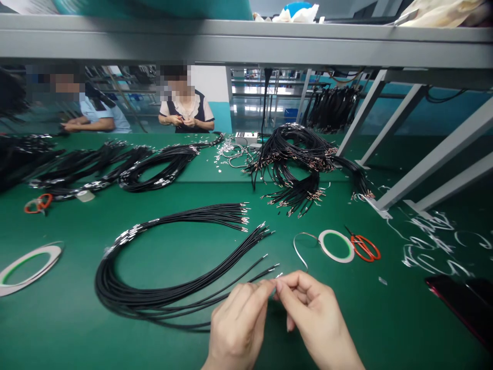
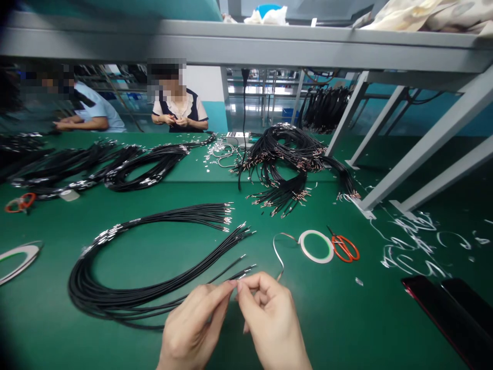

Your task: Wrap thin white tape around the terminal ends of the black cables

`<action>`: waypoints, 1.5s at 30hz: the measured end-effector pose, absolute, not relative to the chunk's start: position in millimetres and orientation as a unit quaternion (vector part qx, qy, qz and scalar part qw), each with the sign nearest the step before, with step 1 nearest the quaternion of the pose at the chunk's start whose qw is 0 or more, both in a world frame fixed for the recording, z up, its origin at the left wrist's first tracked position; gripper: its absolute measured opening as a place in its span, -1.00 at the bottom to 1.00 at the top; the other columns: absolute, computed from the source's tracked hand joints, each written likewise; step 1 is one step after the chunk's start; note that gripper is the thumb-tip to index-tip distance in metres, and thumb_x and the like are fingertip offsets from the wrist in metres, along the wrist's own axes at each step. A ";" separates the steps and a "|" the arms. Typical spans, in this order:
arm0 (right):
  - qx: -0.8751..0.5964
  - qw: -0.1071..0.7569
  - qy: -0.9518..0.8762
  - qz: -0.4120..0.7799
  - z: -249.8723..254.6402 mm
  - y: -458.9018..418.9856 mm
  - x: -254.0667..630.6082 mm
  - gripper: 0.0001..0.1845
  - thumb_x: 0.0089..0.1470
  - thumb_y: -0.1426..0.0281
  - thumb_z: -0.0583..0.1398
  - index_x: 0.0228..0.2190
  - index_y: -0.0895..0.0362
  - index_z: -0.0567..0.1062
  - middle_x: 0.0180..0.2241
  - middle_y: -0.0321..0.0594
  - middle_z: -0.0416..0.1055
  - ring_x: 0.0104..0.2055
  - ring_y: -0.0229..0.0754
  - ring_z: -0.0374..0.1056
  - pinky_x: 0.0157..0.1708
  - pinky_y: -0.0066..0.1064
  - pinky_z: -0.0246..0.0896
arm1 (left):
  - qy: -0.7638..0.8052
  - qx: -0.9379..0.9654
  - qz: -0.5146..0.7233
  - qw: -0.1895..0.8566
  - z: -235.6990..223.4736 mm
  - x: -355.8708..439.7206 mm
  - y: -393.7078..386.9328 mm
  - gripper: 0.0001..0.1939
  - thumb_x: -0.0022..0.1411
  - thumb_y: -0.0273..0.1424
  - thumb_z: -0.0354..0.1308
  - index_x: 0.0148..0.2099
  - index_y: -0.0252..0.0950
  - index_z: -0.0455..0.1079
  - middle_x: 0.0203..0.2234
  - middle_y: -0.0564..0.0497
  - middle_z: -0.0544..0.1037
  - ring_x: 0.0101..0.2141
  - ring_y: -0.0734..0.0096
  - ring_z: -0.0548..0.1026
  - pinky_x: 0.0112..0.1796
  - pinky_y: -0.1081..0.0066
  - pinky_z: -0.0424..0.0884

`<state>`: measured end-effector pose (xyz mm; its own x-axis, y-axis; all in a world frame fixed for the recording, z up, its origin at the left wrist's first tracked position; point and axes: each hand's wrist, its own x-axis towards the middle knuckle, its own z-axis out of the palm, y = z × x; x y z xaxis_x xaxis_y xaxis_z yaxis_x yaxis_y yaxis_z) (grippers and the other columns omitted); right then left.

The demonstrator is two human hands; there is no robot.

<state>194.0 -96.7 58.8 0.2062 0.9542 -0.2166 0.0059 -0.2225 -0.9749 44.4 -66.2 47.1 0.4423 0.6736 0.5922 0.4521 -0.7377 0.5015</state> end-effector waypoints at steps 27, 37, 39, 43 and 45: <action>-0.569 0.514 -0.411 0.493 63.0 -93.5 180.4 -0.71 0.10 0.19 0.21 -0.45 0.17 0.49 -0.61 -0.31 0.37 -0.64 -0.36 0.15 -0.65 -0.56 0.06 | 0.451 0.536 0.486 0.523 42.4 57.8 -61.8 -0.86 0.16 -0.39 0.21 -0.21 -0.28 0.51 -0.41 0.05 0.43 -0.47 0.44 0.55 -0.45 0.48 0.55; -0.544 0.540 -0.430 0.478 65.4 -91.3 179.6 -0.79 0.16 0.26 0.17 -0.41 0.14 0.45 -0.39 -0.19 0.48 -0.35 -0.17 0.42 -0.38 -0.47 0.31 | 0.434 0.703 0.487 0.284 32.0 49.9 -64.2 -0.73 0.21 -0.54 0.15 -0.04 -0.19 0.41 -0.28 0.04 0.53 -0.32 0.48 0.53 -0.30 0.53 0.50; -0.536 0.545 -0.431 0.478 65.2 -91.5 179.7 -0.81 0.16 0.27 0.17 -0.40 0.14 0.45 -0.36 -0.18 0.47 -0.32 -0.17 0.42 -0.35 -0.46 0.33 | 0.420 0.719 0.489 0.259 32.0 50.2 -64.2 -0.69 0.21 -0.58 0.13 -0.02 -0.21 0.39 -0.28 0.02 0.53 -0.32 0.48 0.52 -0.30 0.53 0.49; -0.533 0.551 -0.432 0.474 65.7 -93.1 179.6 -0.82 0.16 0.28 0.17 -0.40 0.12 0.44 -0.29 -0.19 0.44 -0.26 -0.16 0.42 -0.30 -0.45 0.34 | 0.403 0.740 0.489 0.226 31.5 50.9 -64.3 -0.66 0.20 -0.64 0.12 0.00 -0.26 0.37 -0.29 0.00 0.53 -0.30 0.47 0.50 -0.29 0.52 0.48; -0.530 0.552 -0.428 0.481 65.5 -93.7 179.3 -0.83 0.17 0.29 0.16 -0.39 0.12 0.44 -0.28 -0.20 0.44 -0.27 -0.18 0.42 -0.30 -0.45 0.35 | 0.402 0.742 0.492 0.214 31.0 50.8 -64.7 -0.66 0.20 -0.65 0.12 0.00 -0.27 0.36 -0.28 -0.01 0.53 -0.30 0.46 0.50 -0.28 0.51 0.47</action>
